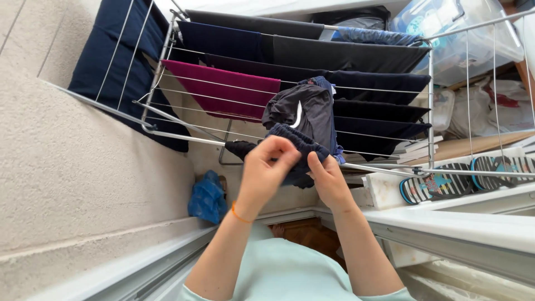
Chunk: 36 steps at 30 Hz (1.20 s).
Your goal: Hanging wet clothes and laundry items on a drying rack located on a balcony.
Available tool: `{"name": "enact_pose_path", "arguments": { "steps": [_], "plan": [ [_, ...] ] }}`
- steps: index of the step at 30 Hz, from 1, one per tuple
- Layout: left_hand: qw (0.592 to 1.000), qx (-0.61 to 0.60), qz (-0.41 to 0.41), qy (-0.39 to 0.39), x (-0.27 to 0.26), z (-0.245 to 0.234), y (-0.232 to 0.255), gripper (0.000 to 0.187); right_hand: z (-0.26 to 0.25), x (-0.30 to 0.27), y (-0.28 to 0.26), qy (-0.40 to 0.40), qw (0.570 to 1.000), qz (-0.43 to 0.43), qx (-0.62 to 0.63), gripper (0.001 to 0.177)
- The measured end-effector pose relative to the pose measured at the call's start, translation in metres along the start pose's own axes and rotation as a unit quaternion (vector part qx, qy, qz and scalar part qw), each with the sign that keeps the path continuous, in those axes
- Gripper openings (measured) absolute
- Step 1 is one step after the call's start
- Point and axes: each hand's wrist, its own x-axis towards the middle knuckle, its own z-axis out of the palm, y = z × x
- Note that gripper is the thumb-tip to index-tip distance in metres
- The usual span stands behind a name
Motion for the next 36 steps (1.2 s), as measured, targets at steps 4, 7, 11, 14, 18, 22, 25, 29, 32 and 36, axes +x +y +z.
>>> {"name": "enact_pose_path", "arguments": {
  "steps": [4, 7, 11, 14, 18, 22, 25, 29, 32, 36],
  "plan": [
    [0.994, -0.108, -0.004, 0.011, -0.002, -0.015, 0.029, 0.031, 0.038, -0.002, -0.048, -0.052, 0.998, -0.008, -0.025, 0.053],
    [0.995, 0.088, 0.035, 0.044, -0.009, -0.015, 0.065, 0.056, 0.055, -0.003, -0.065, -0.074, 0.98, -0.035, -0.181, 0.058],
    [0.974, 0.172, 0.102, 0.11, 0.002, -0.054, 0.066, 0.047, 0.053, 0.02, -0.104, -0.136, 0.921, -0.141, -0.337, 0.049],
    [0.979, 0.134, 0.101, 0.115, 0.018, -0.105, 0.089, 0.038, 0.028, 0.048, -0.135, -0.115, 0.881, -0.21, -0.409, 0.039],
    [0.974, 0.164, 0.09, 0.127, 0.049, -0.177, 0.125, 0.047, 0.024, 0.086, -0.162, -0.045, 0.935, -0.112, -0.335, 0.027],
    [0.966, 0.188, 0.155, 0.084, 0.077, -0.217, 0.145, 0.027, 0.076, 0.12, -0.191, -0.041, 0.906, -0.125, -0.402, 0.026],
    [0.96, 0.217, 0.135, 0.114, 0.097, -0.239, 0.157, 0.022, 0.098, 0.153, -0.194, -0.073, 0.819, -0.311, -0.477, 0.029],
    [0.948, 0.277, 0.103, 0.12, 0.133, -0.267, 0.147, 0.021, 0.108, 0.191, -0.178, -0.033, 0.816, -0.273, -0.509, 0.034],
    [0.947, 0.282, 0.113, 0.105, 0.164, -0.288, 0.124, 0.021, 0.112, 0.213, -0.16, -0.022, 0.832, -0.208, -0.514, 0.033],
    [0.865, 0.41, 0.261, 0.127, 0.204, -0.301, 0.105, 0.024, 0.125, 0.234, -0.141, 0.008, 0.89, -0.118, -0.44, 0.028]
  ]
}}
